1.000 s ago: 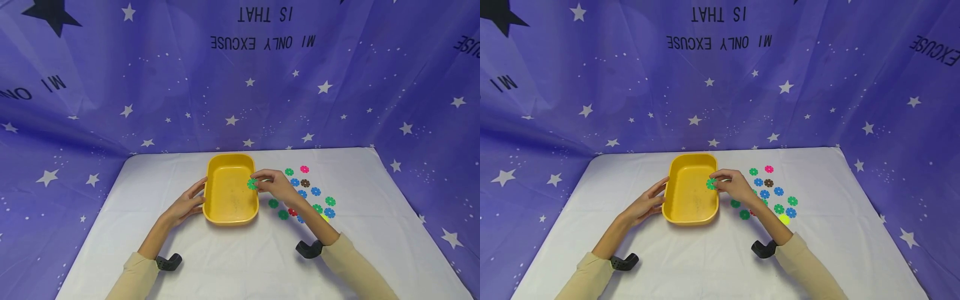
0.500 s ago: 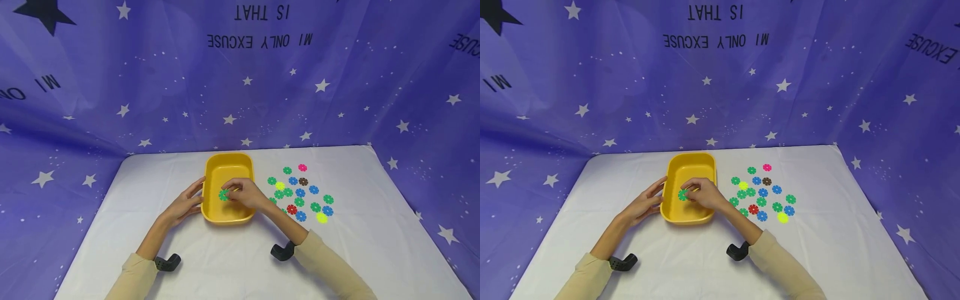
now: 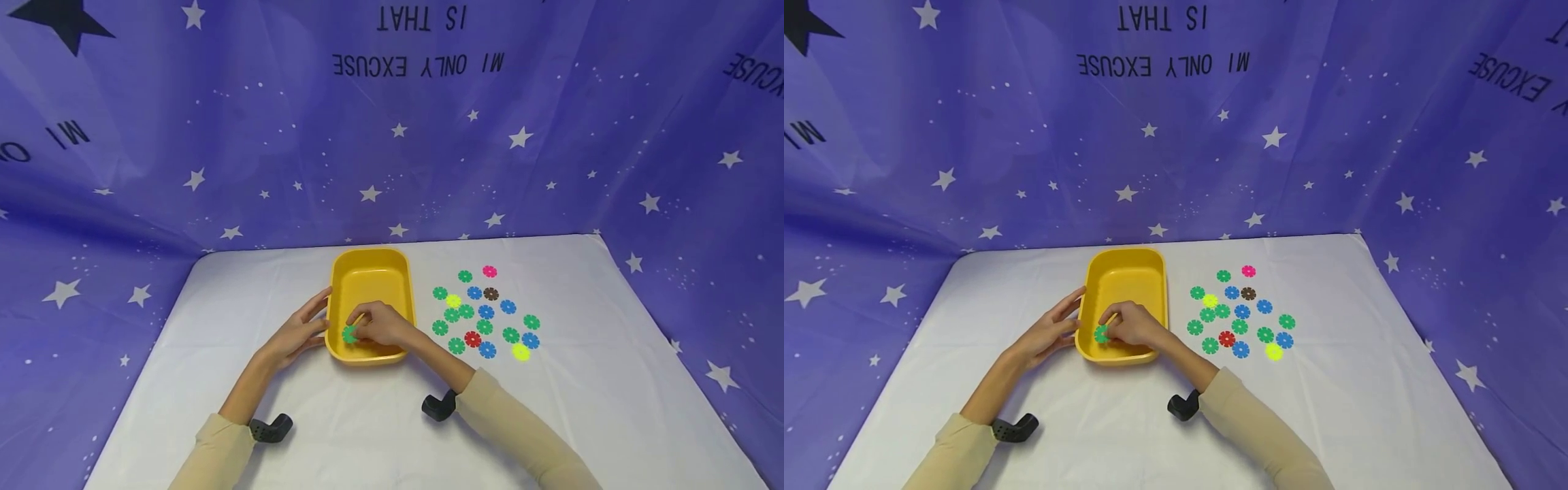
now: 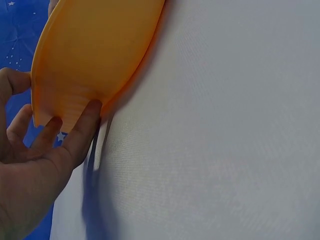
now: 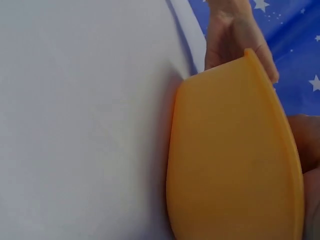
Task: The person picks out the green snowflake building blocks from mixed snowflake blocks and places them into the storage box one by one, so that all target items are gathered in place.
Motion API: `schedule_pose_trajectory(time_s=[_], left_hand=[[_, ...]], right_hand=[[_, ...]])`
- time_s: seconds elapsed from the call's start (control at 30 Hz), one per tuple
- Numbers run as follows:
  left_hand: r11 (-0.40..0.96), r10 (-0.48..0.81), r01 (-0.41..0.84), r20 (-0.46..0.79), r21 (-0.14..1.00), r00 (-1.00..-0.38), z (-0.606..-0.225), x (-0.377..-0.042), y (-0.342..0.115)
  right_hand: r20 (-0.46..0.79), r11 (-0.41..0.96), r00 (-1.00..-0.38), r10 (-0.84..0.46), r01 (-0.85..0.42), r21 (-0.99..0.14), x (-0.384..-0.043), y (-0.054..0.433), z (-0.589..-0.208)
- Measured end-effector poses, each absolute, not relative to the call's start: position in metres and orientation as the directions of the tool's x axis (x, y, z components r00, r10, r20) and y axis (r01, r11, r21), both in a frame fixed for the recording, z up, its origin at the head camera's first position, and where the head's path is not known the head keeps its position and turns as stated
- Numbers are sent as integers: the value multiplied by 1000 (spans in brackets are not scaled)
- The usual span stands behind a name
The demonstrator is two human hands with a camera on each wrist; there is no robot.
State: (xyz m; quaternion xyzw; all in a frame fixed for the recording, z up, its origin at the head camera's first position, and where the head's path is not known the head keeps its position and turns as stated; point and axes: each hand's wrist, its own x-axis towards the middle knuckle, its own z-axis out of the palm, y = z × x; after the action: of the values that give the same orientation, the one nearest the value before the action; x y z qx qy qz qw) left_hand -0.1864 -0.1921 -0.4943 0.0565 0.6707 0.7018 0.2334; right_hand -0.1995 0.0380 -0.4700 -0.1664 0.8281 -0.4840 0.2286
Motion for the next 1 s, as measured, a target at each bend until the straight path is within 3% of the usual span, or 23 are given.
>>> schedule_pose_trajectory(time_s=[0.2,0.4,1.0], left_hand=[[20,407,-258,-243,966,-880,-493,-186,-191],[24,398,-257,-246,966,-884,-491,-186,-191],[29,396,-255,-246,966,-885,-490,-185,-190]], right_hand=[[-262,514,-823,-504,-42,-857,-206,32,-480],[-259,576,-814,-520,-111,-810,-207,28,-483],[-260,648,-831,-491,-149,-747,-206,25,-478]])
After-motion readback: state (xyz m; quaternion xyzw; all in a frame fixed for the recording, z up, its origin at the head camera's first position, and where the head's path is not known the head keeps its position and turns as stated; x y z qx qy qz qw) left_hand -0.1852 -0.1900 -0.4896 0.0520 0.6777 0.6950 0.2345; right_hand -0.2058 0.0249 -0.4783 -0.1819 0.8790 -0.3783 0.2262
